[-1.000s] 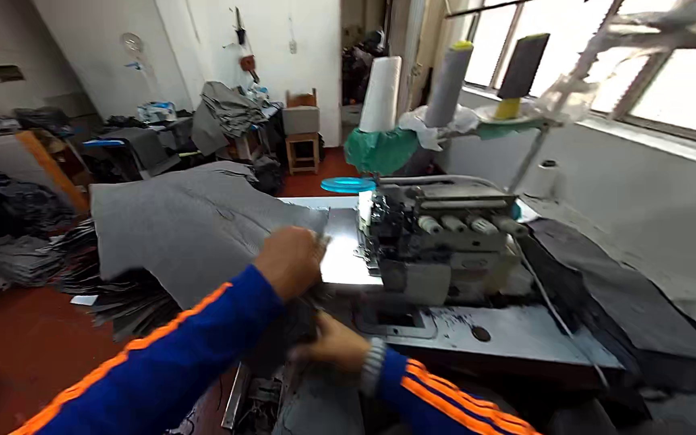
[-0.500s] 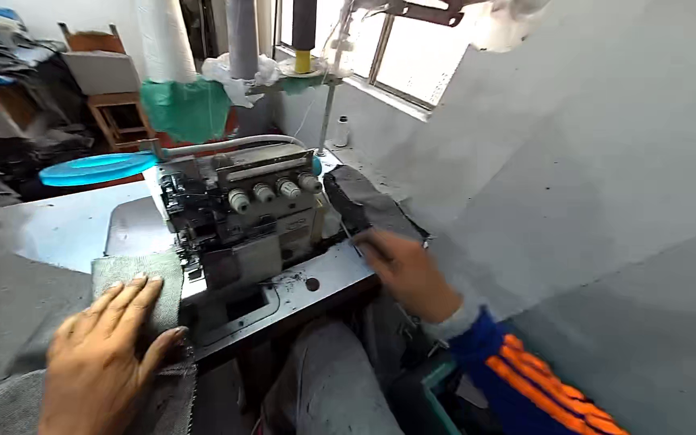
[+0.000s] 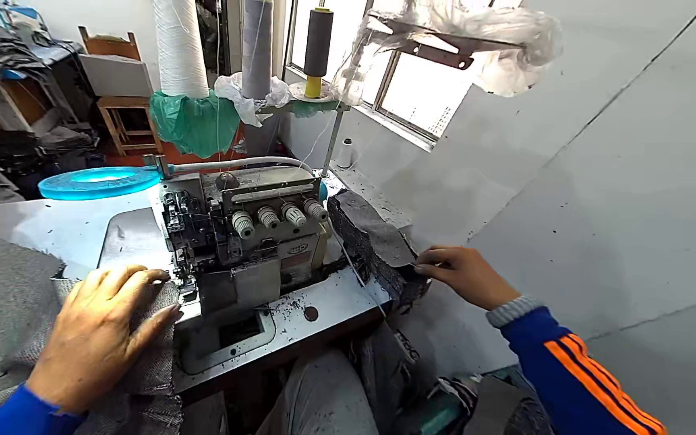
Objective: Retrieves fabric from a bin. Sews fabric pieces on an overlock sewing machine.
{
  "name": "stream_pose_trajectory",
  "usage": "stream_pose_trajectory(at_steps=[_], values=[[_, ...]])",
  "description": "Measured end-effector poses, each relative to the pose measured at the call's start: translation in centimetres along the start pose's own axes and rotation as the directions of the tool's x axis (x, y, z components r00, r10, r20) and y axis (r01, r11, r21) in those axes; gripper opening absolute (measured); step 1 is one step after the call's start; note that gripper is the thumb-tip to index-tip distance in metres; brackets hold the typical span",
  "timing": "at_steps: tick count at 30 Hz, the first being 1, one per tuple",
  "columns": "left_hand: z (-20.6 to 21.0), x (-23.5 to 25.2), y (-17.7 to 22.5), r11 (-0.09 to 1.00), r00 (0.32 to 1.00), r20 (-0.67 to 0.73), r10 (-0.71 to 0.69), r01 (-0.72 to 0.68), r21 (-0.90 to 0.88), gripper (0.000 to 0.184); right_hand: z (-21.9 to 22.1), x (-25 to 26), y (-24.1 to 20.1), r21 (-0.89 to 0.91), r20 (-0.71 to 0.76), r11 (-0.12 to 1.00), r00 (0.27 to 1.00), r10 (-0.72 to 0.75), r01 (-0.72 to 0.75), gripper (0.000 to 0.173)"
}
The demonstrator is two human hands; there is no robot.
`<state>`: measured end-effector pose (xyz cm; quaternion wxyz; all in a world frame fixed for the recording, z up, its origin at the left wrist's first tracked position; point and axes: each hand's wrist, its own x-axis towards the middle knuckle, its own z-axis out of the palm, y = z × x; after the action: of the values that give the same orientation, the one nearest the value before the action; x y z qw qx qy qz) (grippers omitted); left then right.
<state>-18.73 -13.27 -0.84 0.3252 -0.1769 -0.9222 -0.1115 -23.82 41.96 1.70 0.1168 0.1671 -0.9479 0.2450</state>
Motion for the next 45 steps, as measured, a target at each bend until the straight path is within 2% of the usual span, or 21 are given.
stream_pose_trajectory(at_steps=[4, 6, 8, 10, 12, 13, 14, 16, 17, 20, 23, 26, 28, 31, 32, 34, 35, 37, 39, 41, 45], values=[[-0.2, 0.4, -0.3, 0.999, 0.999, 0.027, 0.031, -0.031, -0.023, 0.066, 0.6, -0.1, -0.8, -0.096, -0.039, 0.995, 0.999, -0.036, 0.032, 0.012], [-0.4, 0.8, -1.0, 0.993, 0.994, 0.095, 0.054, -0.043, -0.114, 0.056, 0.7, -0.2, -1.8, -0.225, -0.132, 0.962, 0.973, -0.189, 0.157, 0.012], [-1.7, 1.8, -1.5, 0.966, 0.971, 0.231, 0.062, -0.001, -0.258, 0.036, 0.3, 0.2, -4.8, -0.260, -0.251, 0.924, 0.905, -0.344, 0.279, 0.020], [-3.7, 3.2, -1.5, 0.906, 0.929, 0.367, 0.046, 0.116, -0.406, 0.015, 0.9, 0.4, -10.4, -0.041, -0.422, 0.926, 0.833, -0.357, 0.375, 0.023], [-5.1, 4.1, -1.5, 0.771, 0.900, 0.435, 0.026, 0.259, -0.581, 0.032, 3.3, 0.6, -16.6, 0.276, -0.531, 0.851, 0.809, -0.251, 0.446, 0.019], [-5.4, 4.3, -1.5, 0.676, 0.908, 0.418, 0.025, 0.293, -0.676, 0.041, 4.9, 0.7, -19.6, 0.367, -0.555, 0.803, 0.803, -0.216, 0.470, 0.020], [-5.6, 4.2, -1.4, 0.586, 0.927, 0.374, 0.021, 0.292, -0.756, 0.041, 7.0, 0.9, -22.3, 0.437, -0.556, 0.759, 0.808, -0.194, 0.482, 0.020], [-6.7, 3.6, -0.6, 0.484, 0.964, 0.266, -0.013, 0.238, -0.842, 0.020, 11.8, 1.5, -26.5, 0.538, -0.530, 0.695, 0.833, -0.160, 0.476, 0.019], [-7.6, 3.4, 0.1, 0.492, 0.973, 0.228, -0.020, 0.208, -0.845, 0.013, 14.2, 1.8, -28.3, 0.596, -0.503, 0.665, 0.855, -0.127, 0.450, 0.020], [-9.7, 2.6, 2.2, 0.663, 0.991, 0.136, -0.016, 0.112, -0.740, 0.004, 18.5, 2.1, -32.2, 0.807, -0.291, 0.521, 0.955, -0.058, 0.278, 0.023], [-9.2, 2.2, 2.3, 0.773, 0.997, 0.075, 0.026, 0.028, -0.634, 0.005, 19.1, 1.8, -34.0, 0.917, -0.146, 0.365, 0.988, -0.058, 0.157, 0.021], [-8.6, 1.9, 2.6, 0.799, 0.997, 0.080, 0.013, 0.038, -0.600, 0.004, 19.2, 1.7, -34.4, 0.921, -0.198, 0.349, 0.980, 0.032, 0.174, 0.013], [-8.4, 1.9, 2.8, 0.808, 0.996, 0.085, 0.017, 0.036, -0.588, 0.004, 19.3, 1.7, -34.5, 0.926, -0.231, 0.325, 0.969, 0.085, 0.192, 0.015], [-8.2, 1.9, 3.0, 0.790, 0.998, 0.062, -0.005, 0.042, -0.612, 0.007, 19.3, 1.2, -33.8, 0.946, -0.210, 0.266, 0.976, 0.061, 0.187, 0.010], [-8.3, 1.9, 3.1, 0.792, 0.999, 0.043, -0.018, 0.040, -0.610, 0.008, 19.5, 0.8, -33.2, 0.940, -0.204, 0.280, 0.979, 0.011, 0.193, 0.006], [-8.7, 2.3, 3.3, 0.859, 1.000, -0.007, -0.022, 0.015, -0.511, 0.013, 20.2, -0.4, -32.3, 0.902, -0.197, 0.363, 0.970, -0.142, 0.236, 0.036], [-9.0, 2.7, 3.4, 0.902, 1.000, -0.017, -0.009, 0.001, -0.432, 0.016, 20.8, -1.2, -32.2, 0.889, -0.183, 0.384, 0.962, -0.204, 0.250, 0.039], [-8.1, 3.2, 3.5, 0.964, 1.000, 0.004, 0.015, -0.014, -0.267, 0.017, 22.4, -2.7, -32.4, 0.896, -0.112, 0.394, 0.964, -0.241, 0.203, 0.030], [-4.9, 2.8, 3.0, 0.985, 1.000, 0.011, 0.028, -0.025, -0.173, 0.013, 23.3, -3.4, -32.3, 0.932, 0.026, 0.357, 0.973, -0.228, 0.058, 0.024], [-2.0, 1.6, 2.7, 0.994, 0.998, -0.061, 0.020, -0.026, -0.103, 0.010, 23.8, -3.8, -31.7, 0.946, 0.130, 0.320, 0.965, -0.229, -0.051, 0.023], [-1.4, -0.9, 5.1, 0.995, 0.986, -0.162, 0.042, -0.028, 0.092, 0.020, 24.0, -5.3, -30.4, 0.918, 0.177, 0.388, 0.958, -0.227, -0.078, 0.021]])
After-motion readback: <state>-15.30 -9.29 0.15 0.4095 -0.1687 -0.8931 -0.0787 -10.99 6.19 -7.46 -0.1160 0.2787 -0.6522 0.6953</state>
